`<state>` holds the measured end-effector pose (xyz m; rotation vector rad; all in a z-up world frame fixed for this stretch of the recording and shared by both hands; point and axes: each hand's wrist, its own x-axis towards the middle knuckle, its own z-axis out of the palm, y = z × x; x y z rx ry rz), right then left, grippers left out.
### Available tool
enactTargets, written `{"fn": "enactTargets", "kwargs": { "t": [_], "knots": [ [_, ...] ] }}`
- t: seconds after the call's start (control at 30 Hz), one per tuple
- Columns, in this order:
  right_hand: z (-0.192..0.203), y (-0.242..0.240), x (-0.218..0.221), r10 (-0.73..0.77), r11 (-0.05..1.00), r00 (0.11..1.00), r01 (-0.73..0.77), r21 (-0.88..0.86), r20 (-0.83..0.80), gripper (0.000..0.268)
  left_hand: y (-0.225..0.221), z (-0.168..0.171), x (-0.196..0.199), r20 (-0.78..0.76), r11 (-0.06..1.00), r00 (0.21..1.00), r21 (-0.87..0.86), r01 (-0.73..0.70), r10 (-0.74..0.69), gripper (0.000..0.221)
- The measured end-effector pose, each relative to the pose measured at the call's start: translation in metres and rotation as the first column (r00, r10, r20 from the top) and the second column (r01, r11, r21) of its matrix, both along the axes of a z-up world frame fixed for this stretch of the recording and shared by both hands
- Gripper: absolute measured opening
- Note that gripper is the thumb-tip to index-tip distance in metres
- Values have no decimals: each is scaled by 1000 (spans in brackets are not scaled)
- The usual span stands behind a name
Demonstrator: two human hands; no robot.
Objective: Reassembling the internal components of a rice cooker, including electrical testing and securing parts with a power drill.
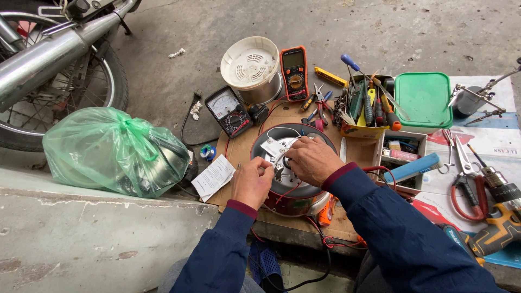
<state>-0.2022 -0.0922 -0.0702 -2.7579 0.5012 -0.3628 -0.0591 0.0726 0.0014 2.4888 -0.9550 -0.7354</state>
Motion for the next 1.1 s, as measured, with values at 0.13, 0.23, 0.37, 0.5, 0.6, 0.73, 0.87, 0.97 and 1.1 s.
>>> {"fn": "enactTargets", "kwargs": {
  "t": [0.13, 0.23, 0.37, 0.5, 0.6, 0.73, 0.87, 0.97, 1.1],
  "knots": [
    [2, -1, 1, 18, 1000, 1000, -18, -24, -1, 17, -1, 1, 0, 13, 1000, 1000, 10, 9, -9, 24],
    [4, 2, 1, 9, 1000, 999, -10, 14, 33, 13, -2, -1, 1, 21, 1000, 1000, 11, 0, 0, 25],
    [-2, 4, 5, 37, 999, 999, -36, -19, 31, 14, -2, 9, -4, 22, 999, 1000, 33, -17, 16, 25],
    [-18, 8, 11, 52, 995, 998, -49, -91, 29, 17, -3, 8, -4, 2, 998, 999, 42, -51, 51, 33],
    [-21, 12, 14, 47, 992, 998, -42, -116, 38, 16, -2, 30, -15, -22, 998, 998, 33, -51, 52, 40],
    [-18, 12, 13, 43, 992, 998, -37, -122, 50, 17, -3, 10, -5, -64, 998, 997, 42, -51, 53, 42],
    [-14, 15, 13, 44, 991, 996, -34, -128, 74, 17, -3, 3, -3, -109, 997, 991, 23, -77, 79, 45],
    [-11, 19, 13, 49, 985, 995, -34, -168, 89, 17, -1, -12, 1, -110, 998, 992, 12, -68, 69, 44],
    [-5, 14, 19, 93, 971, 971, -39, -237, 220, 7, -6, -10, 3, -142, 995, 985, 28, -94, 97, 44]
  ]
}}
